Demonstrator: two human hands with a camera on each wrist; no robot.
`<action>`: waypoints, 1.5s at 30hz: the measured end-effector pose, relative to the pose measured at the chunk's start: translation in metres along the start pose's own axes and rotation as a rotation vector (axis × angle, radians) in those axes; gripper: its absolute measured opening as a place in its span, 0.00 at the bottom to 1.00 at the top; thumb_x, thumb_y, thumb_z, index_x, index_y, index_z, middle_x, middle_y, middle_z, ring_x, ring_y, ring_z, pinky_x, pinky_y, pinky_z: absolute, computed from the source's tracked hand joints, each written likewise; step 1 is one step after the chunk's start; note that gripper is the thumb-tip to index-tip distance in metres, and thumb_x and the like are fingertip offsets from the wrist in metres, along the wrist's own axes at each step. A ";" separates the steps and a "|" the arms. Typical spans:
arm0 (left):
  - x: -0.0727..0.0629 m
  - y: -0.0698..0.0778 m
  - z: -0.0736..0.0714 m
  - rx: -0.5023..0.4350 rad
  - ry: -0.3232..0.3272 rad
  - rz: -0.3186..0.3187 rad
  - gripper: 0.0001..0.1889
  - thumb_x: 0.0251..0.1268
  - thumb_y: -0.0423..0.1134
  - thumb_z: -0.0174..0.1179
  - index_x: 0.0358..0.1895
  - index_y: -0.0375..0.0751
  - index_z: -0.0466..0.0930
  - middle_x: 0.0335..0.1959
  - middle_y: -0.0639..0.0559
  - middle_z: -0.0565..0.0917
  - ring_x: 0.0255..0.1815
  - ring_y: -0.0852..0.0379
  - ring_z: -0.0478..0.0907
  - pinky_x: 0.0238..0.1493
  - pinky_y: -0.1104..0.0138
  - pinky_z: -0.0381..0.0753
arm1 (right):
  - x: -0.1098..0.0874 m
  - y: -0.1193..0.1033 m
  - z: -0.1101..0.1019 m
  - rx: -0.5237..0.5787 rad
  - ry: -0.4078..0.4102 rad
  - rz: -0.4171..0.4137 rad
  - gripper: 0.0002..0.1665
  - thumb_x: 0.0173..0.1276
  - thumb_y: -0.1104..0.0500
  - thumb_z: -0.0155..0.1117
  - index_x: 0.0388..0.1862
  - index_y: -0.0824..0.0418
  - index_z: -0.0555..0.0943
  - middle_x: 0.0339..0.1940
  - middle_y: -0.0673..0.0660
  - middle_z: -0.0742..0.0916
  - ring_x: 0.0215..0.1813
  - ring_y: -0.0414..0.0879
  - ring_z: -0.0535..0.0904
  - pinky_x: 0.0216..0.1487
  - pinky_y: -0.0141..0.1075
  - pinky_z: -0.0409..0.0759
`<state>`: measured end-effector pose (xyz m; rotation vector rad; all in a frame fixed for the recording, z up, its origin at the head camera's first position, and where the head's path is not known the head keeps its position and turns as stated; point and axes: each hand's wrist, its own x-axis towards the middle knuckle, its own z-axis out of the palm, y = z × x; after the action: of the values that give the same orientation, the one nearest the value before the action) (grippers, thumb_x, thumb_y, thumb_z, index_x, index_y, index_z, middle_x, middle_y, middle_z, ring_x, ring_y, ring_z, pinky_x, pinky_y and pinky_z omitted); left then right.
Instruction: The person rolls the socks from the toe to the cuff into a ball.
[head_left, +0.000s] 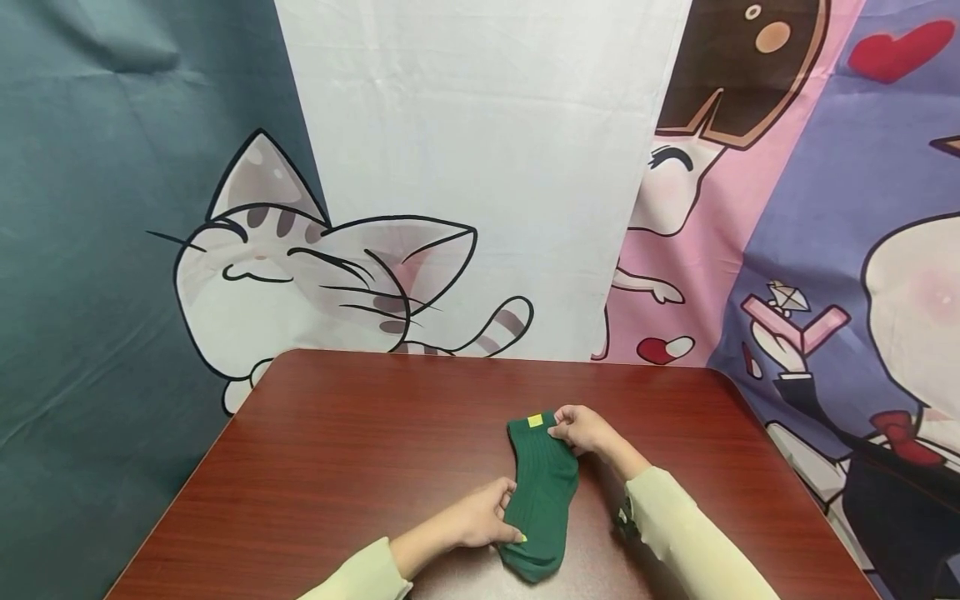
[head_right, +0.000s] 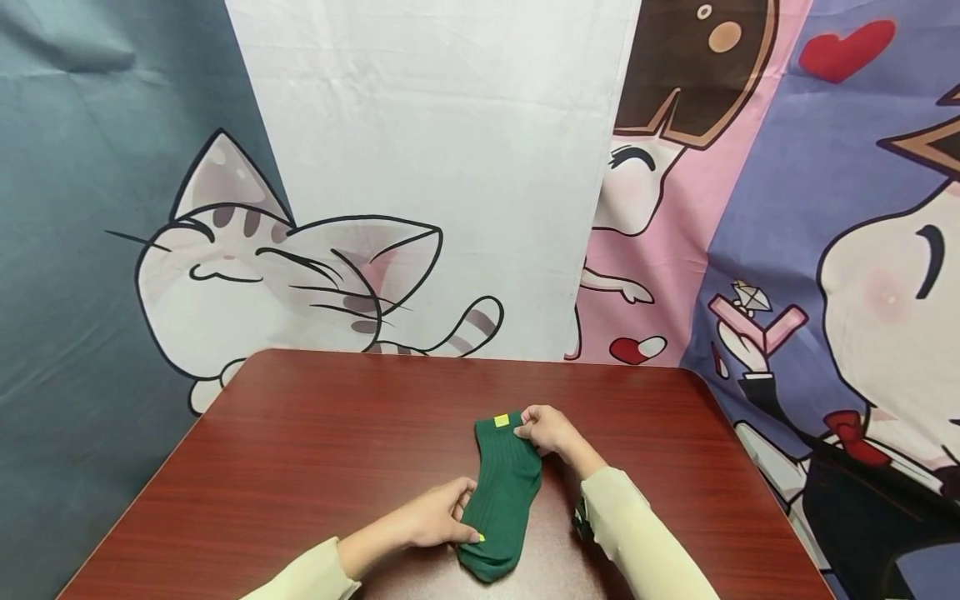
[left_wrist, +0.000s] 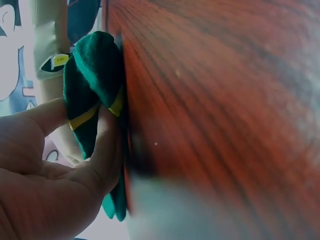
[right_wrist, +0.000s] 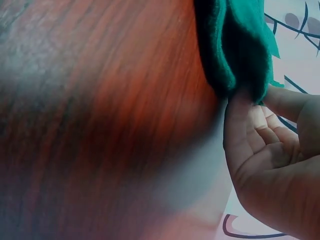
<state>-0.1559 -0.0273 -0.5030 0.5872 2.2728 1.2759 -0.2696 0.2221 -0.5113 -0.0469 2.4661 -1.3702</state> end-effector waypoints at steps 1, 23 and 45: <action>0.000 0.001 -0.001 0.043 0.001 -0.006 0.34 0.55 0.34 0.74 0.64 0.30 0.69 0.40 0.51 0.78 0.30 0.64 0.73 0.35 0.69 0.77 | 0.000 0.000 0.001 -0.020 0.008 -0.005 0.07 0.72 0.64 0.64 0.36 0.62 0.74 0.22 0.50 0.72 0.27 0.44 0.69 0.26 0.37 0.74; -0.018 0.003 -0.025 0.587 0.002 0.333 0.25 0.69 0.55 0.63 0.62 0.46 0.78 0.52 0.58 0.76 0.51 0.66 0.68 0.52 0.71 0.75 | -0.035 -0.007 0.002 -0.409 0.258 -0.186 0.08 0.66 0.59 0.72 0.37 0.59 0.80 0.28 0.50 0.81 0.33 0.45 0.75 0.37 0.40 0.75; -0.022 0.000 -0.034 0.792 -0.078 0.646 0.20 0.72 0.54 0.61 0.59 0.48 0.79 0.58 0.61 0.78 0.58 0.67 0.73 0.57 0.78 0.72 | -0.113 -0.007 0.030 -0.345 0.216 -0.326 0.05 0.67 0.59 0.71 0.39 0.53 0.83 0.35 0.42 0.83 0.37 0.34 0.79 0.39 0.32 0.79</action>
<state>-0.1578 -0.0627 -0.4830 1.7093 2.5684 0.4850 -0.1543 0.2147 -0.4907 -0.4165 2.9559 -1.0917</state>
